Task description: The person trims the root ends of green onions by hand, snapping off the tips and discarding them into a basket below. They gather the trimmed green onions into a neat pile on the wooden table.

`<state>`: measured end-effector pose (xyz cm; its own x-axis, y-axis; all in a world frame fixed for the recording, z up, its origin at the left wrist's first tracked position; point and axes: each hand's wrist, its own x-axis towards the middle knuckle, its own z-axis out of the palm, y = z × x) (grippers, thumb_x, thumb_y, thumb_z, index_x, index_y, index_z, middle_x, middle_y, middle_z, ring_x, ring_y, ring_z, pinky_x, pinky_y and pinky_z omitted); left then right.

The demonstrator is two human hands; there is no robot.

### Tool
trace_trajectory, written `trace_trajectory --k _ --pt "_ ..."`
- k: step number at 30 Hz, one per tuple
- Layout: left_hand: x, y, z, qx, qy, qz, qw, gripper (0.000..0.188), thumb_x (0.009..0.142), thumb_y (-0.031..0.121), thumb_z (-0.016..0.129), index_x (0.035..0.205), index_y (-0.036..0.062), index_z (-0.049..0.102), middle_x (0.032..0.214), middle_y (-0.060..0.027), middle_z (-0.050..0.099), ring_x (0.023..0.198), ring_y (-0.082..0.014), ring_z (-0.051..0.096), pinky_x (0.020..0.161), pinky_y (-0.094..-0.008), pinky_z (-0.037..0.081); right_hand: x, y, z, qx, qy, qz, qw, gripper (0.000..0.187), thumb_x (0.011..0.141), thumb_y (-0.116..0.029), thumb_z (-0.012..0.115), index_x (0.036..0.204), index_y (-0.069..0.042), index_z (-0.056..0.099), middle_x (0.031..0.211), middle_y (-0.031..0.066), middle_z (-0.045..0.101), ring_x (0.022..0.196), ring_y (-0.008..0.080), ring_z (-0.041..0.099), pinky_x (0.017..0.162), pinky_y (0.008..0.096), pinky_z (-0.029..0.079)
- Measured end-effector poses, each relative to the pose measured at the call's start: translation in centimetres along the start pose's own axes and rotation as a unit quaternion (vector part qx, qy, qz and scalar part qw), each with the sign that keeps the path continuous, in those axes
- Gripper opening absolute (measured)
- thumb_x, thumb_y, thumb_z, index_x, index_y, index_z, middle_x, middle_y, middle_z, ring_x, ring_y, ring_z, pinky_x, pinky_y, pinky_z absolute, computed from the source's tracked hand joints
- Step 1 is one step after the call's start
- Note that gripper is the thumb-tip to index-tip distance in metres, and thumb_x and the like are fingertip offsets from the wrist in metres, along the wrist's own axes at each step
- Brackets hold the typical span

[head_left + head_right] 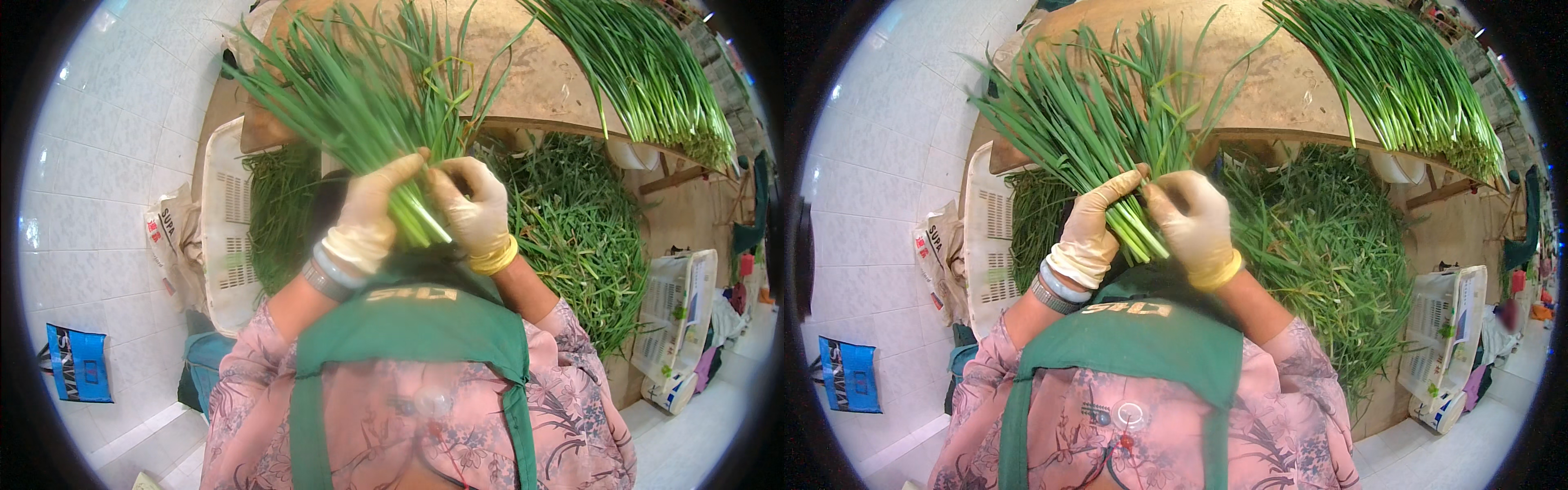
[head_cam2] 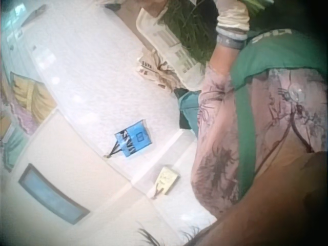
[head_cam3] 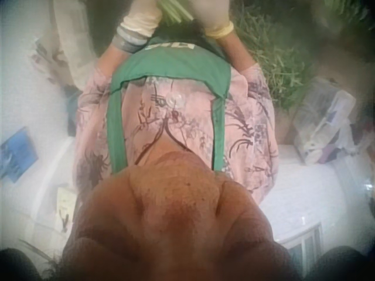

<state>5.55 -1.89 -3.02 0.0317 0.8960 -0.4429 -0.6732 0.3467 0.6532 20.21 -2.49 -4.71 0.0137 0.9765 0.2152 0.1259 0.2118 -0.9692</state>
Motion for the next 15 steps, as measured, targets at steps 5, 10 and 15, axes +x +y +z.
trace_trajectory --k 5,10,15 --pt "0.0 1.5 -0.5 -0.030 -0.012 -0.011 0.999 0.021 0.090 0.012 0.069 0.108 0.0016 0.070 0.096 -0.0068 0.069 0.079 -0.0196 0.065 0.073 -0.0338 0.056 -2.9 -0.5 -3.2 0.107 0.076 0.084 0.988 0.007 0.093 -0.008 0.066 0.093 0.000 0.068 0.084 0.0047 0.068 0.069 0.0093 0.060 0.062 0.0244 0.048" --pt "-0.1 1.7 -3.5 -0.039 -0.017 0.019 0.999 0.024 0.092 0.008 0.066 0.114 -0.0009 0.066 0.103 -0.0094 0.070 0.092 -0.0216 0.068 0.084 -0.0352 0.057 -6.0 4.2 -10.3 0.220 0.223 0.163 0.936 0.018 0.096 -0.021 0.065 0.096 -0.003 0.070 0.089 0.0062 0.069 0.072 0.0093 0.060 0.065 0.0249 0.051" --pt "-1.4 3.0 -5.9 -0.065 -0.064 0.040 0.995 0.043 0.092 0.003 0.061 0.134 0.0033 0.050 0.108 -0.0067 0.067 0.103 -0.0227 0.067 0.090 -0.0415 0.057 -3.4 5.8 -13.5 -0.429 -0.068 0.073 0.898 0.057 0.092 -0.043 0.065 0.123 0.004 0.061 0.105 0.0211 0.068 0.092 0.0316 0.067 0.085 0.0399 0.052"
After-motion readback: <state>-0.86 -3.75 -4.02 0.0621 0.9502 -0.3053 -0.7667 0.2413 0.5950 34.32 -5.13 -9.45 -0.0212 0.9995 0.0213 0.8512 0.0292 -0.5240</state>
